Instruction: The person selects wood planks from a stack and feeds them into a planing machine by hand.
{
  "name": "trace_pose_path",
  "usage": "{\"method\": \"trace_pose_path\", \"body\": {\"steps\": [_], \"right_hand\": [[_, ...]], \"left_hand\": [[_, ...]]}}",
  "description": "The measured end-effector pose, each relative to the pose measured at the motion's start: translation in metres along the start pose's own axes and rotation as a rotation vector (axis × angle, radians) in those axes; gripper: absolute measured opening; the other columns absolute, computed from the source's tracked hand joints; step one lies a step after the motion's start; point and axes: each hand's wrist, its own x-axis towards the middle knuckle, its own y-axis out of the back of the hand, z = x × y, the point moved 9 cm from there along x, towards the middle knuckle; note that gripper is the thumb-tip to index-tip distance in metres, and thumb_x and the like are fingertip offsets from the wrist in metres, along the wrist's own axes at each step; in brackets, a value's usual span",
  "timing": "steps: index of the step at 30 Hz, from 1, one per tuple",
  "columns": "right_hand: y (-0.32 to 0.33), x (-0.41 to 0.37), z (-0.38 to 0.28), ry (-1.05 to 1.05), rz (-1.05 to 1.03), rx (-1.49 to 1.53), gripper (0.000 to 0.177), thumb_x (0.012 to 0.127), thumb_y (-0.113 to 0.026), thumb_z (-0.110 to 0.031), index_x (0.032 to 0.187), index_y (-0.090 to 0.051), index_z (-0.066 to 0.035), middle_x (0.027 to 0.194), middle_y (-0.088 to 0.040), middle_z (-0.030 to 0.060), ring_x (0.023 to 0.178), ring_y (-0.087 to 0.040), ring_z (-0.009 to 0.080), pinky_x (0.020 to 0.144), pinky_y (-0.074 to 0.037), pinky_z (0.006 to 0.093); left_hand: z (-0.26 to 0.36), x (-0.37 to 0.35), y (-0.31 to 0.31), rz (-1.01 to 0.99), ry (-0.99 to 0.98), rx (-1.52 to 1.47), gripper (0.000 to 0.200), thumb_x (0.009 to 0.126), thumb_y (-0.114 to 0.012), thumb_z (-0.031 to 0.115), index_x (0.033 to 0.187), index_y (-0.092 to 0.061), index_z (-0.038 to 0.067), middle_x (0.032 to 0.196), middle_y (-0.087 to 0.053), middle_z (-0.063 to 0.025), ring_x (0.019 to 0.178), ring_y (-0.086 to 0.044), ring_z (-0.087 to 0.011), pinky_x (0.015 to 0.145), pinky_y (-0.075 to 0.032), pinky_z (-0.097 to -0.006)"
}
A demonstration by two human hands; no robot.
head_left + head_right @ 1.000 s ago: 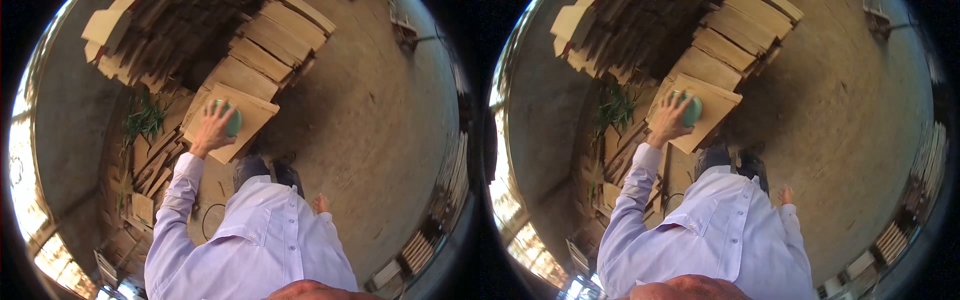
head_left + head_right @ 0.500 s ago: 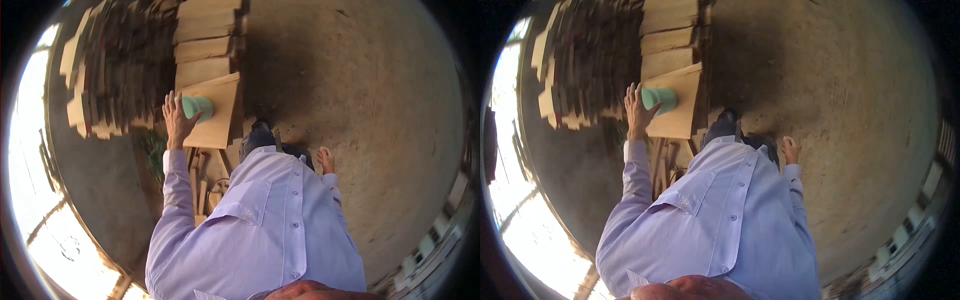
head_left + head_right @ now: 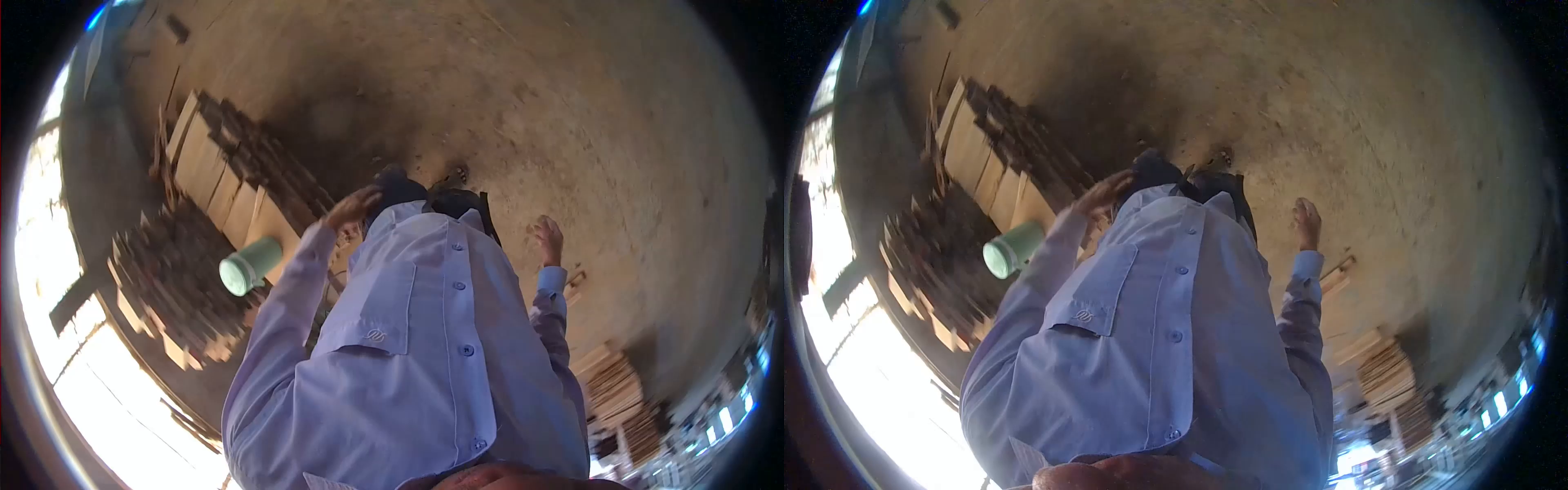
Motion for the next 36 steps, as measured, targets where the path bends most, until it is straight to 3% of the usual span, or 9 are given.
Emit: {"method": "trace_pose_path", "body": {"steps": [4, 12, 17, 20, 22, 26, 30, 33, 36], "right_hand": [[0.099, -0.056, 0.083, -0.047, 0.306, 0.123, 0.041, 0.097, -0.065, -0.037, 0.127, -0.062, -0.009, 0.113, -0.068, 0.0051, 0.095, -0.066, 0.0171, 0.075, -0.051, 0.0301], [0.068, -0.186, 0.349, -0.109, 0.81, 1.138, 0.03, 0.098, -0.055, -0.024, 0.12, -0.066, -0.007, 0.096, -0.069, 0.003, 0.069, -0.063, 0.014, 0.056, -0.047, 0.0285], [-0.085, -0.277, 0.386, -0.934, 0.606, 0.295, 0.03, 0.102, -0.052, -0.031, 0.11, -0.066, -0.005, 0.101, -0.066, 0.0106, 0.095, -0.058, 0.0273, 0.084, -0.051, 0.0412], [-0.154, -0.273, 0.353, -0.996, 0.509, 0.644, 0.032, 0.101, -0.055, -0.032, 0.112, -0.066, -0.005, 0.102, -0.068, 0.0108, 0.095, -0.06, 0.026, 0.082, -0.052, 0.0402], [-0.16, -0.263, 0.321, -0.97, 0.505, 0.861, 0.033, 0.1, -0.056, -0.033, 0.114, -0.066, -0.004, 0.102, -0.068, 0.011, 0.096, -0.062, 0.0251, 0.08, -0.053, 0.0395], [-0.093, -0.21, 0.283, -0.821, 0.616, 1.041, 0.038, 0.098, -0.06, -0.034, 0.118, -0.066, -0.003, 0.104, -0.07, 0.0113, 0.096, -0.065, 0.0233, 0.077, -0.054, 0.0382], [0.032, -0.172, 0.287, -0.614, 0.97, 1.032, 0.043, 0.096, -0.064, -0.036, 0.122, -0.066, -0.002, 0.105, -0.072, 0.0116, 0.096, -0.068, 0.0216, 0.073, -0.055, 0.0369], [0.147, -0.225, 0.221, -0.463, 1.302, 1.076, 0.046, 0.096, -0.063, -0.037, 0.125, -0.066, -0.001, 0.105, -0.073, 0.0122, 0.095, -0.069, 0.021, 0.073, -0.055, 0.0362], [0.192, -0.262, 0.215, -0.392, 1.472, 1.085, 0.047, 0.095, -0.064, -0.036, 0.124, -0.066, 0.001, 0.102, -0.074, 0.0123, 0.089, -0.07, 0.0205, 0.072, -0.054, 0.0344]], "left_hand": [[0.123, 0.067, 0.049, 0.149, -0.025, 0.63, 0.061, 0.099, -0.051, 0.052, 0.145, -0.051, 0.012, 0.146, -0.05, -0.0212, 0.138, -0.043, -0.04, 0.113, -0.036, -0.0457], [0.299, 0.165, -0.133, -0.451, -0.441, 0.411, 0.062, 0.099, -0.057, 0.043, 0.142, -0.051, -0.002, 0.148, -0.05, -0.0214, 0.139, -0.045, -0.0321, 0.116, -0.033, -0.0394], [0.376, 0.239, -0.172, -0.566, -0.297, 0.811, 0.043, 0.1, -0.055, 0.037, 0.129, -0.063, 0.006, 0.126, -0.065, -0.0187, 0.121, -0.059, -0.0309, 0.101, -0.046, -0.0407], [0.418, 0.301, -0.219, -0.647, -1.209, 1.214, 0.031, 0.096, -0.052, 0.032, 0.11, -0.07, 0.011, 0.093, -0.07, -0.0208, 0.094, -0.067, -0.0428, 0.085, -0.05, -0.0562], [0.443, 0.327, -0.237, -0.607, -1.195, 1.634, 0.043, 0.097, -0.054, 0.041, 0.113, -0.068, 0.003, 0.098, -0.07, -0.0244, 0.091, -0.068, -0.0412, 0.081, -0.053, -0.0515], [0.532, 0.379, -0.28, -0.541, -0.975, 1.184, 0.045, 0.095, -0.06, 0.046, 0.107, -0.069, 0.003, 0.1, -0.073, -0.0192, 0.091, -0.071, -0.0338, 0.075, -0.055, -0.049], [0.548, 0.403, -0.332, -0.965, -0.047, 0.561, 0.036, 0.092, -0.066, 0.038, 0.112, -0.068, 0.008, 0.101, -0.075, -0.0117, 0.094, -0.072, -0.0279, 0.073, -0.057, -0.0477], [0.578, 0.365, -0.386, -0.998, -1.633, 1.953, 0.039, 0.09, -0.067, 0.035, 0.119, -0.065, 0.009, 0.105, -0.074, -0.0108, 0.095, -0.072, -0.0272, 0.073, -0.058, -0.0459], [0.607, 0.384, -0.429, -0.999, -1.268, 1.991, 0.044, 0.088, -0.069, 0.032, 0.126, -0.061, 0.01, 0.108, -0.074, -0.0101, 0.096, -0.072, -0.0288, 0.074, -0.058, -0.0468]]}}
